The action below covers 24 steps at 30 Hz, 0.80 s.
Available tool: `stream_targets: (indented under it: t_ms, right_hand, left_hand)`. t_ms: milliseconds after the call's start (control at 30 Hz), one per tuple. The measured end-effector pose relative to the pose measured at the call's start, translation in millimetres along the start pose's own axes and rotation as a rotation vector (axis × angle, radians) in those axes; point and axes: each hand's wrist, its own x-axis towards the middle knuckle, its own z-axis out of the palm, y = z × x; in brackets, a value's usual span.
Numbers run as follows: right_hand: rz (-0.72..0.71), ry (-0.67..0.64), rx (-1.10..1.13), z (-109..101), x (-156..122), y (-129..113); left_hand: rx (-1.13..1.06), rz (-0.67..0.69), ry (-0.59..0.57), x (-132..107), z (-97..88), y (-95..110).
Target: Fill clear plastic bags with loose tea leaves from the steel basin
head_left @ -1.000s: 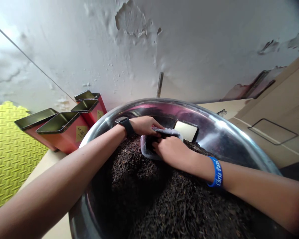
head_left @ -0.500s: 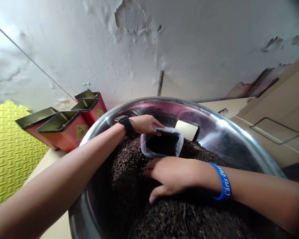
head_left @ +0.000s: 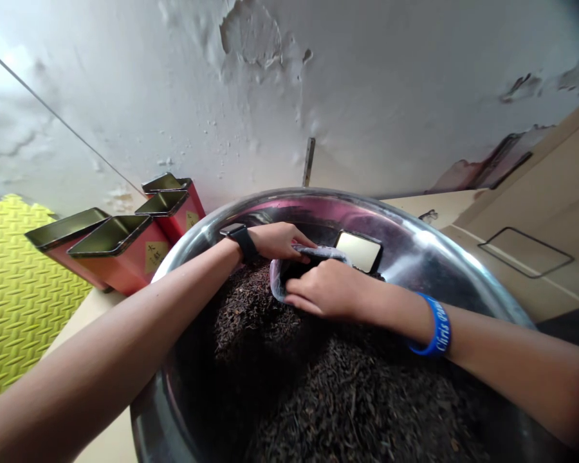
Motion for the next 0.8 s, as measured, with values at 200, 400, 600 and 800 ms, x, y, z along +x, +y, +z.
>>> stream_targets:
  t_ms: [200, 400, 600, 800]
  right_hand:
    - [0.066, 0.069, -0.144, 23, 0, 19]
    - [-0.08, 0.093, 0.088, 8, 2, -15]
    - [-0.272, -0.178, 0.439, 13, -3, -29]
    - [-0.173, -0.424, 0.401, 1, -5, -32]
  left_hand:
    - [0.008, -0.01, 0.004, 0, 0.5, -2]
    - [0.02, -0.024, 0.009, 0, -0.1, -1]
    - [0.03, -0.046, 0.006, 1, 0.0, -3]
    - [0.014, -0.007, 0.007, 4, 3.0, -10]
